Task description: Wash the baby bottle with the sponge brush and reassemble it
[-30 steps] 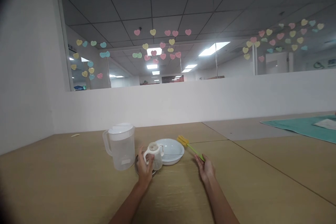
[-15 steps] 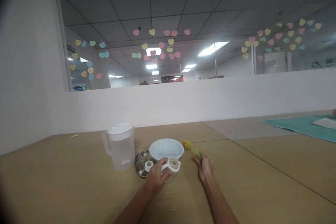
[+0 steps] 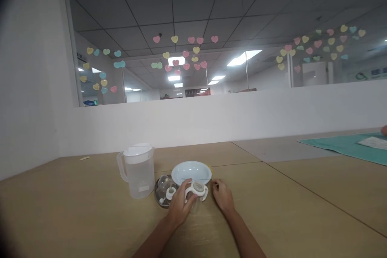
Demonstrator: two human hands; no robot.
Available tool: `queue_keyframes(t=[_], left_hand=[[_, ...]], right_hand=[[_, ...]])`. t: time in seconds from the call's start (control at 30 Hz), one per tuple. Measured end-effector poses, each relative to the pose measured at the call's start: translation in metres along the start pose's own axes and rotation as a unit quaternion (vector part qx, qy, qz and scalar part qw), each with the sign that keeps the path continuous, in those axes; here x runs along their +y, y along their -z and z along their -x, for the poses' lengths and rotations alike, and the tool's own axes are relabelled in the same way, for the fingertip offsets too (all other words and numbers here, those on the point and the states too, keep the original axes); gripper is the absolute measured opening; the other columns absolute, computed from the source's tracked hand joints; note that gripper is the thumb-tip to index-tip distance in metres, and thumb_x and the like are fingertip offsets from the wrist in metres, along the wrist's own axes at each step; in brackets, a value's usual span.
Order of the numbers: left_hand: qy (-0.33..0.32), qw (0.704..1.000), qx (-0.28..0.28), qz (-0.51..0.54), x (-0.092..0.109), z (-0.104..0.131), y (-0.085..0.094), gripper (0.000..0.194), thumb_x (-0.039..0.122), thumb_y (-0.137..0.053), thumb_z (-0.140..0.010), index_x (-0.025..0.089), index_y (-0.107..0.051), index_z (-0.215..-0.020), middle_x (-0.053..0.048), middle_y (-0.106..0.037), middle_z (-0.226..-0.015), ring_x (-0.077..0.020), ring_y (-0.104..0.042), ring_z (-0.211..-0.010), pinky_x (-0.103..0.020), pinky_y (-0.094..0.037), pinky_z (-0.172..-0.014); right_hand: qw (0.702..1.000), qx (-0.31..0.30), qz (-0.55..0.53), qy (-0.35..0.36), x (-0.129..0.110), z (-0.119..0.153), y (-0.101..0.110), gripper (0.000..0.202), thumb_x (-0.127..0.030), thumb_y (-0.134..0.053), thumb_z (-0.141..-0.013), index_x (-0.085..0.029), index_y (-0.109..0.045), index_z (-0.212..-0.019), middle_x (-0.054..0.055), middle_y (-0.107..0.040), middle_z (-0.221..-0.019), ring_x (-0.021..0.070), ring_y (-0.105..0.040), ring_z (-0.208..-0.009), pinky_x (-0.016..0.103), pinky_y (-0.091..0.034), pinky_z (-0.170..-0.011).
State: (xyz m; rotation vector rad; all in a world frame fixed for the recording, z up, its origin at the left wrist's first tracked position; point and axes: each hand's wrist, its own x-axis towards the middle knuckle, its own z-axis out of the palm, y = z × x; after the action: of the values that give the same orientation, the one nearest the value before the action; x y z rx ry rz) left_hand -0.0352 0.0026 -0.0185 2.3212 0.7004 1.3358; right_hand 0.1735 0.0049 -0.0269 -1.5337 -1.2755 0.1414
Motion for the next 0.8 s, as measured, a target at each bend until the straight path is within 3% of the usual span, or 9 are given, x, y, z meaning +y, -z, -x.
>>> queue_keyframes(t=[0.1, 0.27, 0.37, 0.43, 0.53, 0.6, 0.7, 0.8], left_hand=[[0.001, 1.000, -0.006, 0.007, 0.002, 0.001, 0.001, 0.045, 0.035, -0.044, -0.087, 0.019, -0.036, -0.128, -0.010, -0.055, -0.123, -0.0204, -0.052, -0.113, -0.036, -0.042, -0.095], [-0.011, 1.000, -0.007, -0.008, 0.003, 0.000, 0.004, 0.044, 0.029, -0.045, -0.084, 0.019, -0.039, -0.126, -0.009, -0.058, -0.118, -0.0197, -0.057, -0.105, -0.032, -0.047, -0.087], [-0.032, 0.998, 0.012, -0.043, -0.001, -0.001, 0.008, 0.042, 0.030, -0.048, -0.082, 0.018, -0.043, -0.122, -0.009, -0.059, -0.117, -0.0201, -0.058, -0.102, -0.032, -0.047, -0.087], [-0.018, 0.996, 0.060, -0.066, -0.007, -0.004, 0.013, 0.035, 0.030, -0.045, -0.084, 0.018, -0.048, -0.117, -0.009, -0.062, -0.109, -0.0181, -0.061, -0.090, -0.031, -0.048, -0.080], [0.061, 0.978, 0.165, -0.116, -0.020, -0.008, 0.023, 0.029, 0.026, -0.036, -0.088, 0.016, -0.052, -0.110, -0.009, -0.065, -0.099, -0.0172, -0.062, -0.083, -0.031, -0.047, -0.077], [0.134, 0.960, 0.197, -0.144, -0.030, -0.011, 0.031, 0.027, 0.023, -0.034, -0.088, 0.016, -0.055, -0.104, -0.008, -0.066, -0.095, -0.0179, -0.061, -0.085, -0.030, -0.046, -0.077], [0.232, 0.942, 0.146, -0.196, -0.042, -0.013, 0.037, 0.026, 0.019, -0.034, -0.087, 0.016, -0.059, -0.094, -0.008, -0.066, -0.091, -0.0179, -0.062, -0.087, -0.028, -0.044, -0.077], [0.282, 0.923, 0.074, -0.253, -0.048, -0.012, 0.035, 0.028, 0.020, -0.035, -0.087, 0.013, -0.062, -0.093, -0.012, -0.066, -0.091, -0.0207, -0.061, -0.090, -0.030, -0.043, -0.080]], right_hand=[[0.993, -0.046, 0.100, 0.035, -0.001, 0.003, -0.004, 0.023, -0.028, -0.043, -0.074, -0.019, -0.064, -0.078, 0.006, -0.067, -0.089, 0.0187, -0.059, -0.080, 0.029, -0.041, -0.073], [0.985, -0.095, 0.139, 0.046, -0.002, 0.006, -0.003, 0.019, -0.025, -0.045, -0.074, -0.019, -0.063, -0.081, 0.004, -0.067, -0.082, 0.0175, -0.060, -0.075, 0.026, -0.040, -0.067], [0.984, -0.086, 0.148, 0.046, -0.005, 0.006, -0.001, 0.022, -0.027, -0.044, -0.076, -0.020, -0.063, -0.086, 0.004, -0.068, -0.081, 0.0173, -0.060, -0.073, 0.025, -0.040, -0.064], [0.986, -0.051, 0.156, 0.038, -0.008, 0.006, 0.000, 0.030, -0.030, -0.039, -0.080, -0.020, -0.062, -0.097, 0.005, -0.068, -0.082, 0.0178, -0.061, -0.073, 0.026, -0.041, -0.064], [0.986, -0.011, 0.160, 0.041, -0.010, 0.006, 0.001, 0.040, -0.035, -0.034, -0.083, -0.019, -0.056, -0.112, 0.005, -0.068, -0.084, 0.0190, -0.061, -0.073, 0.028, -0.042, -0.064], [0.986, -0.005, 0.155, 0.054, -0.010, 0.005, 0.001, 0.040, -0.037, -0.034, -0.083, -0.020, -0.058, -0.110, 0.006, -0.068, -0.089, 0.0193, -0.062, -0.074, 0.029, -0.044, -0.067], [0.987, -0.008, 0.140, 0.077, -0.010, 0.005, 0.000, 0.037, -0.039, -0.035, -0.083, -0.021, -0.064, -0.097, 0.007, -0.068, -0.095, 0.0197, -0.062, -0.077, 0.031, -0.045, -0.073], [0.988, -0.014, 0.119, 0.095, -0.011, 0.005, -0.001, 0.035, -0.040, -0.038, -0.081, -0.020, -0.066, -0.090, 0.007, -0.069, -0.092, 0.0199, -0.062, -0.076, 0.032, -0.046, -0.076]])
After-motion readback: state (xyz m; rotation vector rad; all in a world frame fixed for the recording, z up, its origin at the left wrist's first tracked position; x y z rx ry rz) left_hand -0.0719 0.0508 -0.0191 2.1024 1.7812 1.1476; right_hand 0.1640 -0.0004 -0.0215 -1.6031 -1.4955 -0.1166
